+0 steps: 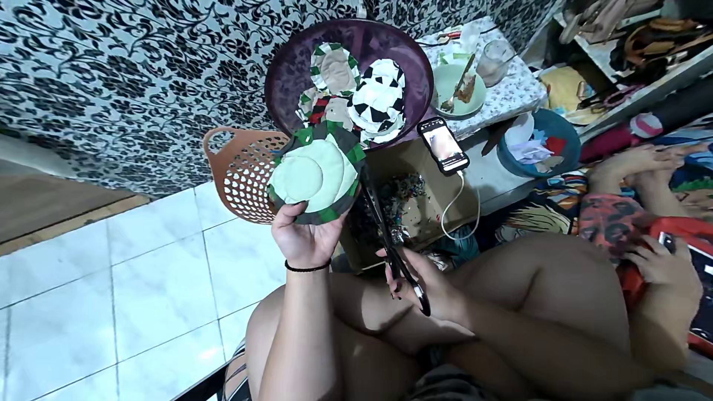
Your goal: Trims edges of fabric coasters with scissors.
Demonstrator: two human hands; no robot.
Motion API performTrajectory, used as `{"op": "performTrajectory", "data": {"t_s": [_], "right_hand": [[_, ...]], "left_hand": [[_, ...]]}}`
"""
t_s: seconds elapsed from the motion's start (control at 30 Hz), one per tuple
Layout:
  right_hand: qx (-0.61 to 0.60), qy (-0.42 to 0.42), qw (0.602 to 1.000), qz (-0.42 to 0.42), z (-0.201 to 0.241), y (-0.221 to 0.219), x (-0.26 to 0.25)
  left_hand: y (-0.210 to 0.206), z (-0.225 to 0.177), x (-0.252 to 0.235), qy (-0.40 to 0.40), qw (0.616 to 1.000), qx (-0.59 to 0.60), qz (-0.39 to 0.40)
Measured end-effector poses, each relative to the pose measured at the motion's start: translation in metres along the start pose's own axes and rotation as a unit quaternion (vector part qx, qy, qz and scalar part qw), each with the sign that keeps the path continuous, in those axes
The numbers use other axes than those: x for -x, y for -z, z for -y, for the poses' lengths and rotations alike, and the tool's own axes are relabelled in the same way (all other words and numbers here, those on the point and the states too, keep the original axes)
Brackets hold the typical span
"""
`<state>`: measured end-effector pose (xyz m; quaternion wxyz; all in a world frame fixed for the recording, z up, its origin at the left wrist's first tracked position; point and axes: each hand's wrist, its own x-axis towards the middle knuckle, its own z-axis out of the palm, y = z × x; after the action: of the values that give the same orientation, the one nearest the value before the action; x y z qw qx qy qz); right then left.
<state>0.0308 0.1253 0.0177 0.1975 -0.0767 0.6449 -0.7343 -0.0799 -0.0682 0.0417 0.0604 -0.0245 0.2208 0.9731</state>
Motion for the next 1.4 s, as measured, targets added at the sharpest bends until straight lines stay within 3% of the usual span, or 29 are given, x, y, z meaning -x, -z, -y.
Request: {"op": "performTrajectory", "data": {"t_s": [0.2,0.6,1.4], "right_hand": [[0.001,0.025,0.999,-0.03,0.002,0.005,-0.004],[0.013,0.012,0.997,-0.074,0.009,0.018,-0.011],[-0.008,-0.043,0.992,-0.12,0.021,0.013,-0.008]], "left_hand": [[-0.001,0.006,0.003,0.029,0.993,-0.11,0.022],[0.002,0.008,0.009,0.043,0.98,-0.181,0.071],[0.003,0.012,0.007,0.053,0.983,-0.132,0.119]]}}
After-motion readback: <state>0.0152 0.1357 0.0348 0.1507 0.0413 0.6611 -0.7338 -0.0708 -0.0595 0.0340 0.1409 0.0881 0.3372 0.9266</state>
